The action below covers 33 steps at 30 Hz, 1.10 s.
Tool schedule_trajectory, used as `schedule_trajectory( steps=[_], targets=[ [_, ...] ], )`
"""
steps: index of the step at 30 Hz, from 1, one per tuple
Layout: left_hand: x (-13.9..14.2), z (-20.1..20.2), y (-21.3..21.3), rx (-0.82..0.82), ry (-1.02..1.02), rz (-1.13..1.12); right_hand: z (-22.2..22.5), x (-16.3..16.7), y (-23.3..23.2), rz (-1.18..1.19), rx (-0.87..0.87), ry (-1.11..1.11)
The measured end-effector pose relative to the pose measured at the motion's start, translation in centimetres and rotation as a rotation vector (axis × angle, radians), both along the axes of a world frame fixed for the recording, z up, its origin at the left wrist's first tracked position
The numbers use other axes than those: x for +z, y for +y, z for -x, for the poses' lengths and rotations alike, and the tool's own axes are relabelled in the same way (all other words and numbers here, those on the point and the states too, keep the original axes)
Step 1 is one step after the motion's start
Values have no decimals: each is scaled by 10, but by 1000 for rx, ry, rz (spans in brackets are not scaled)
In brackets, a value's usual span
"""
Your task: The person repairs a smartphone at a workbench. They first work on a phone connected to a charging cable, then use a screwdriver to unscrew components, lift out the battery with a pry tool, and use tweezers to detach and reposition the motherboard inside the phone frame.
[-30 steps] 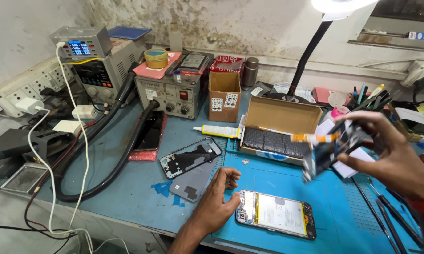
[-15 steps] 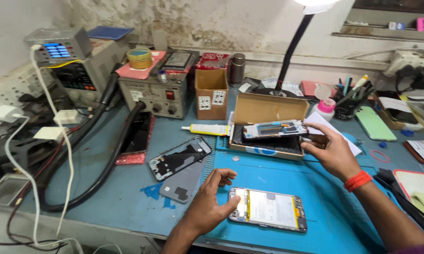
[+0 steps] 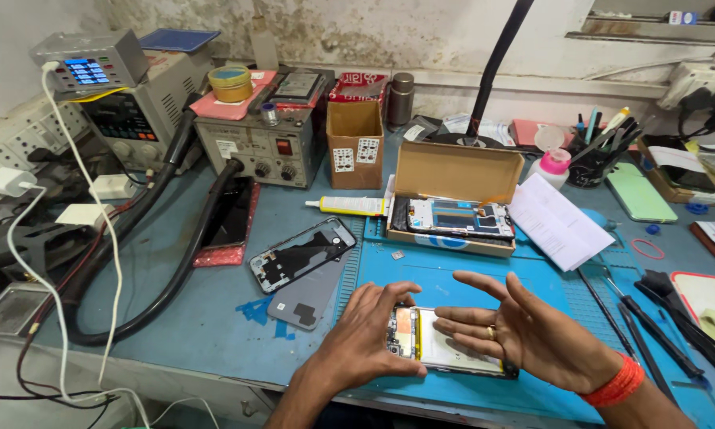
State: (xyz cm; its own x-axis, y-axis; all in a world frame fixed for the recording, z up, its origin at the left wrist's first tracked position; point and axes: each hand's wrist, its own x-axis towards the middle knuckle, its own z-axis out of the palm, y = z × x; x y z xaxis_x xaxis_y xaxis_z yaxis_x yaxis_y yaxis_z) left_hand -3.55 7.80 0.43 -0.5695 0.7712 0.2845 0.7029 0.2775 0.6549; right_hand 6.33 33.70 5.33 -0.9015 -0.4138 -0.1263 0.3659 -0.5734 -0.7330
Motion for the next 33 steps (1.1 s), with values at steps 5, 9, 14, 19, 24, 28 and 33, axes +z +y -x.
schedule_trajectory(
  steps=[5, 9, 14, 19, 24, 28, 33],
  targets=[
    [-2, -4, -2, -60, 98, -183, 3, -12, -3, -624, -384, 137],
    [-1, -6, -4, -111, 164, -228, 3, -26, 6, -1467, -536, 511],
    [1, -6, -3, -148, 192, -289, 5, -39, 21, -1146, -324, 230],
    [1, -7, 4, 17, -53, -524, 1, -51, 18, -808, -493, 30],
    [-11, -22, 49, -118, -1060, -1088, 1, -67, 0, -444, -634, -111],
    [-21, -35, 85, -11, -1266, -1083, 1, -81, -13, -377, -627, -28],
    [-19, -37, 90, 20, -1254, -1065, -9, -74, -5, -815, -699, -8]
  ],
)
